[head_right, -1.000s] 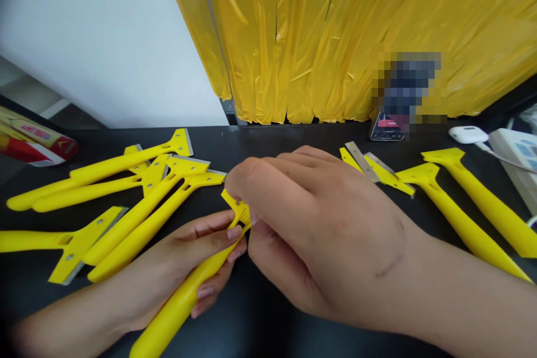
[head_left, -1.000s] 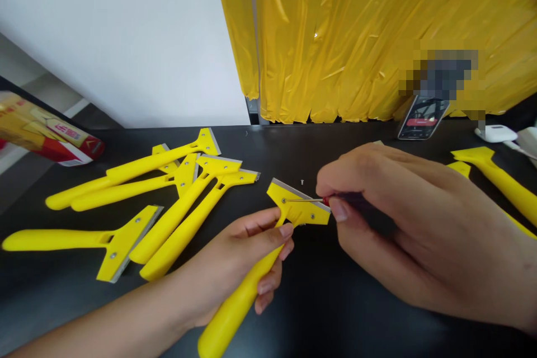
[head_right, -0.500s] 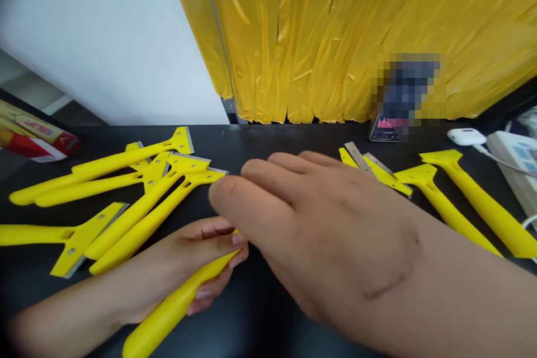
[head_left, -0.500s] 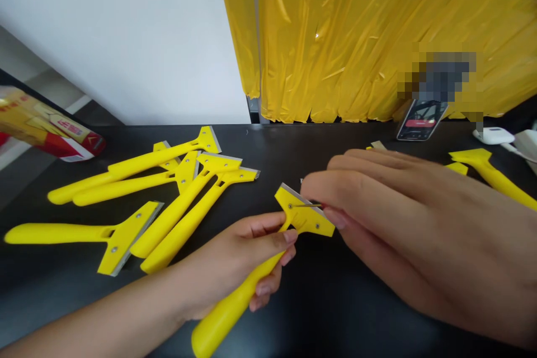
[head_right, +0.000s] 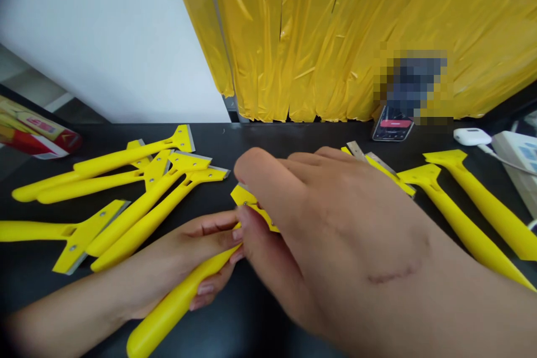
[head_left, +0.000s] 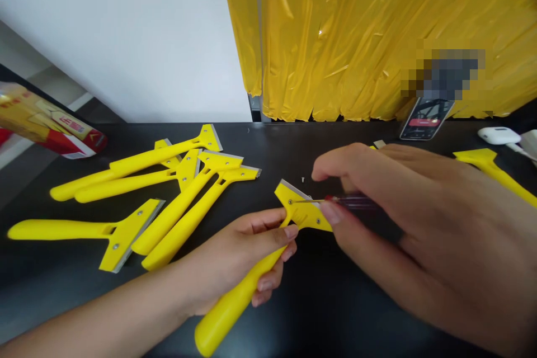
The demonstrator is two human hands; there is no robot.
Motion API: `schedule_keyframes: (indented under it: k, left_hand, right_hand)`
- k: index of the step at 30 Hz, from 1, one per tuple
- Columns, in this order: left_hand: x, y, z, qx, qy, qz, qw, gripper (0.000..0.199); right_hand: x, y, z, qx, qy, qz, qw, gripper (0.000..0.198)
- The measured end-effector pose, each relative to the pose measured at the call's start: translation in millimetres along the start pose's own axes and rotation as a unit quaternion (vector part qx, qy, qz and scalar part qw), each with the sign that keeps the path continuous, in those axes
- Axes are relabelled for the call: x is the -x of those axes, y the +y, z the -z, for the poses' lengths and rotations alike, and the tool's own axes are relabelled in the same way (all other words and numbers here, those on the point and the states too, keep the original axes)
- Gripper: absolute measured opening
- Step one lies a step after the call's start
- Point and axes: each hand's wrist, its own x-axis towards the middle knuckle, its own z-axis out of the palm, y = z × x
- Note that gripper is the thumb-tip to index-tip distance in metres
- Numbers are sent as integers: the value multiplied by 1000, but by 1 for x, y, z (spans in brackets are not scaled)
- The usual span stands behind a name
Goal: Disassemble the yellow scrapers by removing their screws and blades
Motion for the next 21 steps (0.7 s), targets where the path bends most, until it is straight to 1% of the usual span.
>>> schedule_keyframes:
  k: [2,5,8,9,11,14,16,18,21]
  left_hand:
    - [0,0,0,1,0,3,1000,25]
    - [0,2,-1,9,6,9,1000,25]
    - [0,3,-2,5,2,10,1000,24]
    - [0,3,-2,4,2,12,1000,24]
    - [0,2,-2,7,5,11,1000,25]
    - [0,1,-1,9,-2,5,1000,24]
    - [0,0,-1,6,-5,5,1000,23]
    - [0,1,-1,8,-2,7,1000,25]
    - [0,1,-1,15,2,9,1000,25]
  right_hand:
    - [1,-1,-2,-2,26,-12,1000,20]
    - [2,-2,-5,-44,9,-19,999,25]
    - [2,-1,-5,-11,53,-31,998,14]
    - [1,-1,-5,-1,59,-42,997,13]
    - [0,-1,-5,-16,55,-57,997,13]
    - [-3,-3,-4,-63,44,-26,997,19]
    - [-4,-4,-4,-51,51,-4,997,16]
    - [-4,-4,-4,-39,45,7,998,18]
    - [-4,-2,-4,-49,15,23,998,32]
